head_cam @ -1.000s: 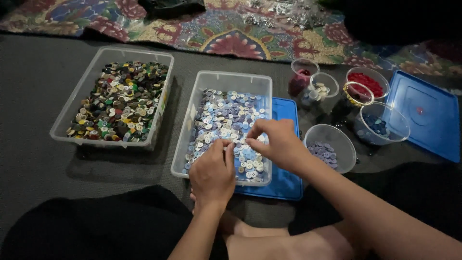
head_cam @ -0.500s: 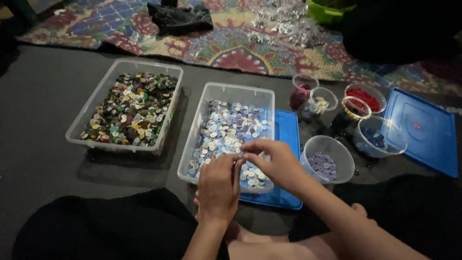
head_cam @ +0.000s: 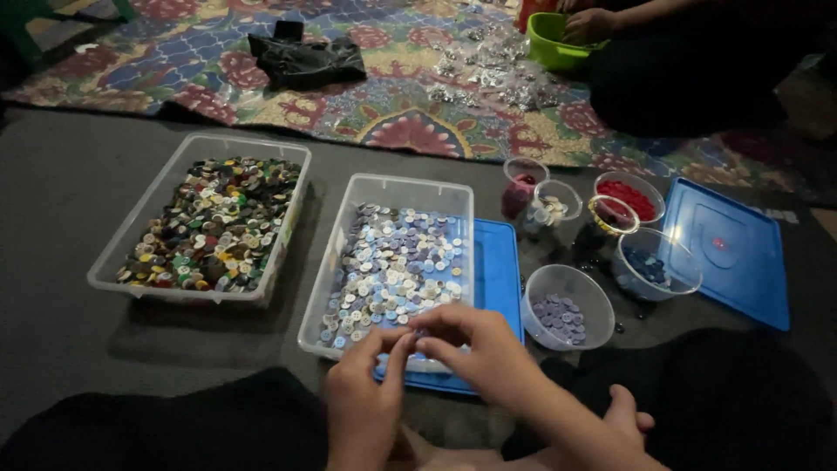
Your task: Sorting various buttons from a large container into smaller containers and a tray.
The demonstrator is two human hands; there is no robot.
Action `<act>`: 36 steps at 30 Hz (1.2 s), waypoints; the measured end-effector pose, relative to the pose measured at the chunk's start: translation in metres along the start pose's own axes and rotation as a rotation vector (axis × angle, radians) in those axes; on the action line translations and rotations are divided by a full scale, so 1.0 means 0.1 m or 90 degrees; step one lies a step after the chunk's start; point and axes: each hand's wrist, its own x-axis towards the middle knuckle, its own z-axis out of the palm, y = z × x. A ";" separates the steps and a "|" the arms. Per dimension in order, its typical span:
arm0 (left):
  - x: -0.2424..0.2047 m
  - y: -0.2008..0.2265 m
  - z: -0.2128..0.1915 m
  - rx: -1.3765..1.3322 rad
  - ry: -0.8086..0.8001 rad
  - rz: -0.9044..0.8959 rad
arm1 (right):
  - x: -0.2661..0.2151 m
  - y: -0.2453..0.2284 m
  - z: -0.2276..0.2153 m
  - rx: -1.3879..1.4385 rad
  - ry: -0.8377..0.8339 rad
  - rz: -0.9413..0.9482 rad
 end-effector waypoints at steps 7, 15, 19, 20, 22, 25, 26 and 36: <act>-0.12 -0.18 0.01 -0.077 0.028 -0.054 | -0.21 -0.07 0.02 0.035 0.010 -0.037; -0.16 -0.10 -0.02 -0.016 -0.036 0.026 | -0.10 0.32 -0.59 -0.139 0.250 0.079; -0.15 0.03 -0.06 -0.066 -0.013 0.058 | -0.12 0.47 -1.00 -0.089 0.316 0.183; -0.15 0.03 -0.06 -0.070 -0.018 0.052 | -0.14 0.52 -1.06 -0.109 0.318 0.206; -0.13 0.00 -0.02 -0.071 -0.028 0.045 | -0.17 0.61 -1.15 -0.126 0.322 0.235; -0.10 -0.07 0.02 -0.076 0.002 0.116 | -0.20 0.69 -1.19 -0.153 0.333 0.269; -0.10 -0.06 0.02 -0.067 -0.001 0.111 | -0.21 0.71 -1.19 -0.160 0.329 0.276; 0.31 -0.04 0.08 0.211 -0.015 0.197 | -0.33 0.93 -1.01 -0.260 0.377 0.184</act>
